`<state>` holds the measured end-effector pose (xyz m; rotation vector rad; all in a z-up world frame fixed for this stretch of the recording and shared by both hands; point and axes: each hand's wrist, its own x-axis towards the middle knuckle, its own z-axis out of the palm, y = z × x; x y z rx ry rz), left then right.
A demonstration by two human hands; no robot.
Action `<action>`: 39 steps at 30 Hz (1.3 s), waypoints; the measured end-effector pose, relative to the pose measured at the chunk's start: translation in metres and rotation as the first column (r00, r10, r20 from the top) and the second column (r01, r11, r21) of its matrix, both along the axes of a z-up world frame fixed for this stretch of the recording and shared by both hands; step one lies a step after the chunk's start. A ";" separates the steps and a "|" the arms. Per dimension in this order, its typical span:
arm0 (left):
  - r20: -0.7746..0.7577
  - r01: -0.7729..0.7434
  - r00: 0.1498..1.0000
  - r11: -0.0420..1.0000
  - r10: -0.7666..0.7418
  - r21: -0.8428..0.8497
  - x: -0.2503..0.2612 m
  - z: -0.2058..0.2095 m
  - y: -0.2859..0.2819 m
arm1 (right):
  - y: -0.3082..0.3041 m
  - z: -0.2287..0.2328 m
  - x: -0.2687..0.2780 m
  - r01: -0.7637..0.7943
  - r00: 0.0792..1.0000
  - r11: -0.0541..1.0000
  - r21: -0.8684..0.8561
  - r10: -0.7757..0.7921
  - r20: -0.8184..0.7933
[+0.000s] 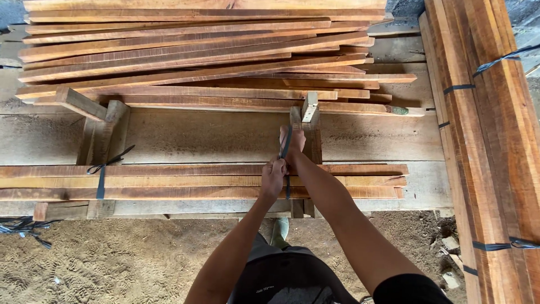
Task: Gathering and bundling several thin strips of wood using flexible plastic ties.
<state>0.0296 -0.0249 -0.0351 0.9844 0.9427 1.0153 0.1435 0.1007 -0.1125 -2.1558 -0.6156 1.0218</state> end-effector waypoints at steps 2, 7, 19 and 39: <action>-0.057 -0.021 0.998 0.998 0.024 0.052 0.000 -0.003 -0.009 | 0.002 0.003 -0.002 0.067 0.993 0.998 0.015 -0.068 0.097; -0.178 -0.035 0.984 0.997 0.023 -0.062 -0.007 0.031 -0.024 | -0.012 0.034 -0.006 0.077 0.995 0.990 0.121 -0.083 0.047; -0.104 -0.050 0.992 0.985 0.068 0.166 -0.006 0.019 -0.029 | -0.011 0.037 -0.016 -0.312 0.942 0.936 0.166 0.281 0.185; -0.087 -0.032 0.995 0.993 0.042 0.115 -0.012 0.020 -0.008 | -0.014 0.043 -0.009 -0.117 0.980 0.978 0.173 0.085 0.179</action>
